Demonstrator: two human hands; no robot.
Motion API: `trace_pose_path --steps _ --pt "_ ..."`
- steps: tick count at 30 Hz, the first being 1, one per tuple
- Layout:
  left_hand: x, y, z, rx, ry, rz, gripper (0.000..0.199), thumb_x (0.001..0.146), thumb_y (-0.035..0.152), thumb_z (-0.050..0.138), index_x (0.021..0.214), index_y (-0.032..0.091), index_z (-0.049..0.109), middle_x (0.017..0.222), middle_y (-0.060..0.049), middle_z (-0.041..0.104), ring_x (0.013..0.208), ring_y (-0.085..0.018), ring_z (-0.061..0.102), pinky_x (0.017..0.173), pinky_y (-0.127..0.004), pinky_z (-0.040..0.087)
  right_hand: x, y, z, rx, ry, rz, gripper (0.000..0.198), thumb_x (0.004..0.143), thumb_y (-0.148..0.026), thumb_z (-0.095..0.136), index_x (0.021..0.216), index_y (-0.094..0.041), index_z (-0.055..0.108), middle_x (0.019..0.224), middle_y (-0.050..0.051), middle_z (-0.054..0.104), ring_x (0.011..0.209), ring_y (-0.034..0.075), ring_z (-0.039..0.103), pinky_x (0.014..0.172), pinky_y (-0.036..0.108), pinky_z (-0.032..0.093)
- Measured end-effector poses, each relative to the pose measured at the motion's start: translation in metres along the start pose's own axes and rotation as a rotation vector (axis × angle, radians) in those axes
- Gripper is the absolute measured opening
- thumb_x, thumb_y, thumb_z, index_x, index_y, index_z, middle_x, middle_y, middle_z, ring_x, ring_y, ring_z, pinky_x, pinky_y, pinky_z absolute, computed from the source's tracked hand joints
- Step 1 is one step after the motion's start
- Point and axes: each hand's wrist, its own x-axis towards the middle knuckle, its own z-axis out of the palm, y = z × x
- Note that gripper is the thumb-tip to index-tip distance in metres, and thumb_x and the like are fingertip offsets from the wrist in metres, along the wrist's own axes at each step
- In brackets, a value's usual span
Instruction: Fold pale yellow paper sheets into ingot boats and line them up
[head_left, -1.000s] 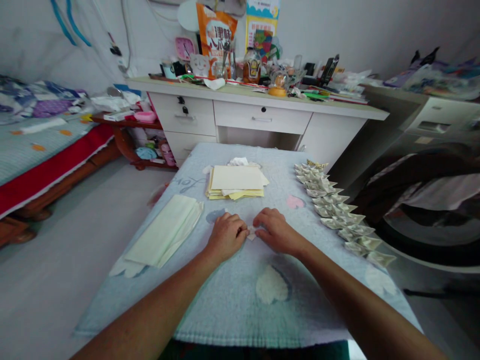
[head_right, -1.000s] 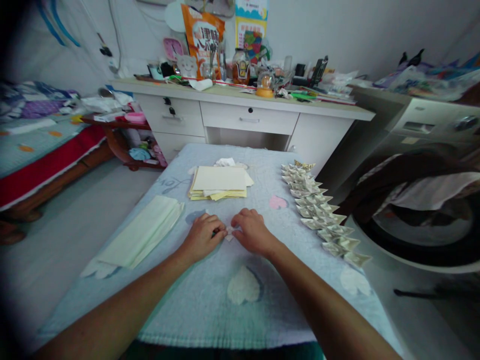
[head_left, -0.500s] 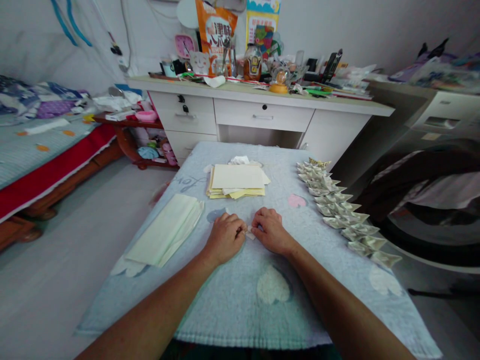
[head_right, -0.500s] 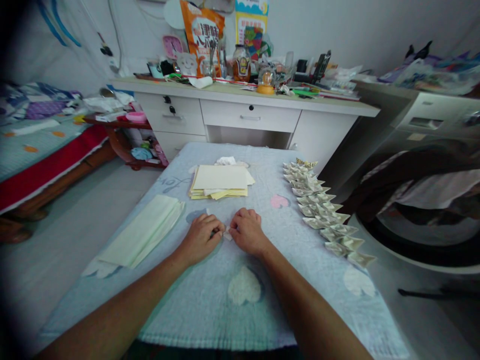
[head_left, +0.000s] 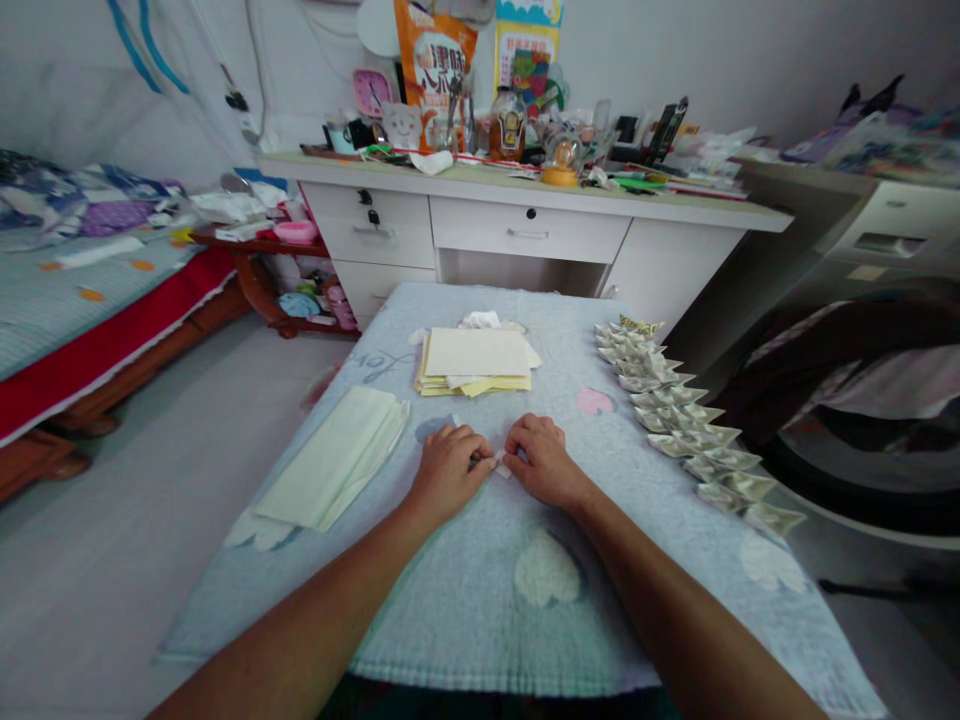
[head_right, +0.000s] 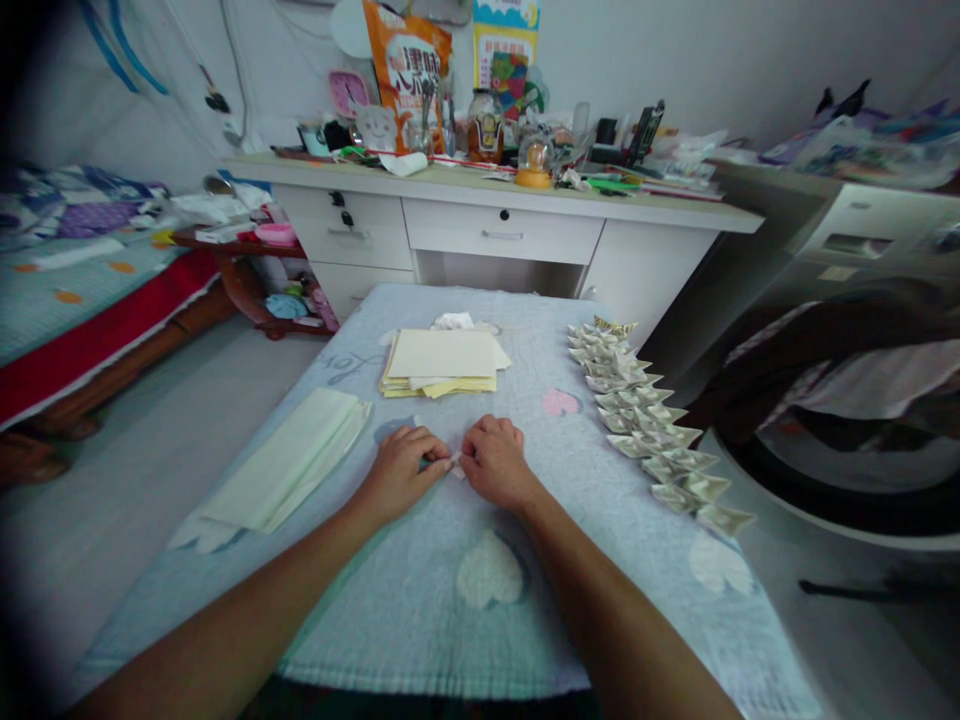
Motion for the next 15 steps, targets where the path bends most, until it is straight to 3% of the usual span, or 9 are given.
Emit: trace_pose_path --steps 11,15 --pt "0.0045 0.0018 0.0027 -0.026 0.002 -0.092 0.010 0.077 0.030 0.065 0.071 0.022 0.066 0.077 0.001 0.066 0.083 -0.020 0.055 0.075 -0.034 0.032 0.0004 0.0031 -0.0011 0.053 0.011 0.023 0.007 0.081 -0.023 0.061 0.086 -0.019 0.058 0.095 0.003 0.053 0.094 0.020 0.044 0.082 0.033 0.031" --pt "0.0049 0.0022 0.0029 -0.017 0.007 -0.089 0.009 0.076 0.029 0.065 0.070 0.022 0.065 0.076 0.001 0.066 0.082 -0.020 0.055 0.074 -0.034 0.032 -0.0003 0.0026 -0.0001 0.045 0.047 0.041 0.015 0.081 -0.027 0.061 0.094 -0.020 0.057 0.105 0.006 0.052 0.100 0.022 0.043 0.085 0.035 0.032"
